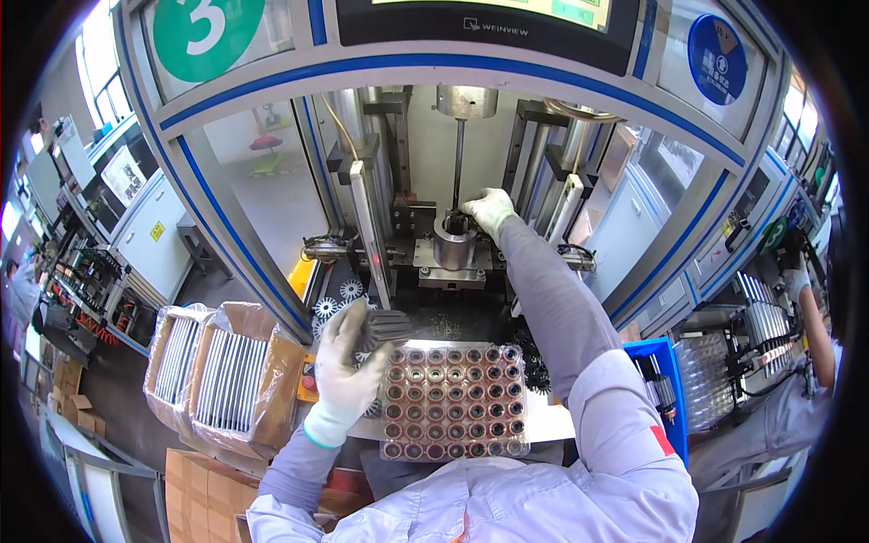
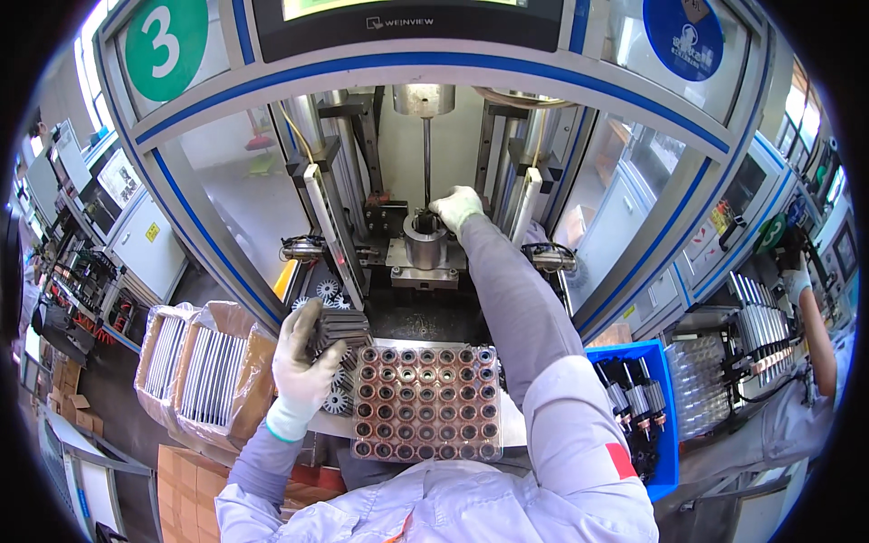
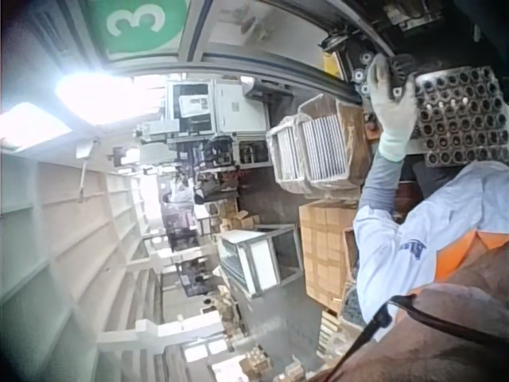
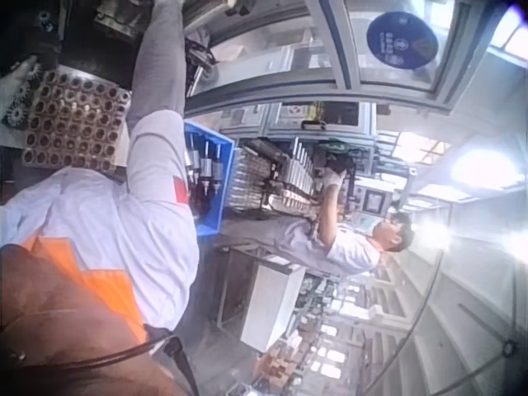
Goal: The person places metal components into a press machine, operates the machine using a push button, and sorts rings and rotor parts into trays and boxes.
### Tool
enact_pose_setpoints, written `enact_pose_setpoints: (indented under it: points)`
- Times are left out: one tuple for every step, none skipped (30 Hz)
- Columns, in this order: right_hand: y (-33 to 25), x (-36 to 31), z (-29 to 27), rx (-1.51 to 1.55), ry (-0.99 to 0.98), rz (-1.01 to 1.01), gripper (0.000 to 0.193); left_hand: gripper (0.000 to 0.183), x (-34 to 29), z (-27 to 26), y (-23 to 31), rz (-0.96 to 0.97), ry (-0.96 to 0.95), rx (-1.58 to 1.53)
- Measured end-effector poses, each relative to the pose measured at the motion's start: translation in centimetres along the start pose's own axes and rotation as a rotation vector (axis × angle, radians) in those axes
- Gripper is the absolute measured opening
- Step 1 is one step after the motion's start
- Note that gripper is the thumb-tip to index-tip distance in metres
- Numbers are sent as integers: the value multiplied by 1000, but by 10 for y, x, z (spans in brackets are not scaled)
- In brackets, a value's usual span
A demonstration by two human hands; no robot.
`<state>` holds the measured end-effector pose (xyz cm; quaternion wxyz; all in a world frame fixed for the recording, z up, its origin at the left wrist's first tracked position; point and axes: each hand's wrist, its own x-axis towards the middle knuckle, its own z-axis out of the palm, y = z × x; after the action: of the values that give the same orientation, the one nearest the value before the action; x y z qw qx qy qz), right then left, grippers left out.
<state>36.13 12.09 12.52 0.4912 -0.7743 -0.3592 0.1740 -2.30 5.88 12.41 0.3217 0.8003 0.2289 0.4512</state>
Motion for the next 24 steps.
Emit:
enact_pose_setpoints:
  points:
    - [-7, -7, -3, 141, 19, 18, 30, 62, 4, 5, 1, 7, 8, -6]
    - [-9, -7, -1, 320, 32, -34, 29, 62, 8, 9, 0, 12, 17, -11]
    - [-16, -7, 0, 267, 5, -33, 31, 62, 13, 11, 0, 11, 24, 0]
    - [-21, -12, -1, 211, -19, -24, 32, 63, 18, 13, 1, 20, 28, 10]
    - [-9, -3, -3, 85, -11, -29, 35, 64, 25, 19, 2, 38, 20, 2]
    - [5, 10, -2, -42, -4, -33, 38, 64, 30, 25, 2, 41, 9, -9]
    - [8, 14, 5, 26, -21, -33, 43, 64, 35, 31, -1, 23, 10, -56]
    - [12, 19, 4, 27, -23, -34, 43, 64, 42, 34, -3, 6, 10, -104]
    - [17, 23, 1, 36, -42, 18, 43, 65, 50, 37, -4, 18, -1, -69]
    - [8, 15, 8, 54, -79, 70, 42, 65, 54, 36, -7, 8, 3, -53]
    - [5, 11, 5, 52, -75, 70, 42, 64, 60, 42, -6, -29, 21, -132]
    - [2, 7, 2, 84, -76, 3, 42, 64, 66, 48, -5, -63, 36, -214]
    - [0, 3, -9, 110, -64, -61, 41, 62, 74, 55, 2, -48, 36, -199]
    - [-3, -5, -18, 156, -62, -47, 39, 61, 81, 64, 9, -53, 38, -249]
    - [-1, -3, -20, 144, -67, -80, 37, 61, 85, 69, 7, -21, 36, -168]
    - [-22, -19, -20, 11, -79, -75, 37, 61, 91, 66, -1, 22, 36, -86]
    - [-24, -16, -19, -227, -58, -118, 42, 60, 95, 69, -6, -2, 55, -140]
    - [5, 5, -9, -247, 108, -236, 42, 59, 99, 81, -11, -16, 47, -225]
    - [-1, 1, -1, -364, 75, -170, 37, 57, 102, 77, -23, 21, 43, -139]
    - [-9, 2, 13, -406, 17, -119, 37, 57, 99, 73, -23, -47, 71, -311]
    - [-3, 12, 26, -399, 51, -177, 30, 56, 101, 67, -21, -48, 52, -261]
    - [-1, 14, 17, -312, 115, -152, 26, 55, 105, 76, -21, -8, 92, -302]
    - [1, 13, 11, -215, 161, -69, 24, 55, 111, 81, -17, 65, 78, -150]
    - [-4, 11, 6, -219, 148, -72, 25, 56, 116, 86, -27, -10, 68, -345]
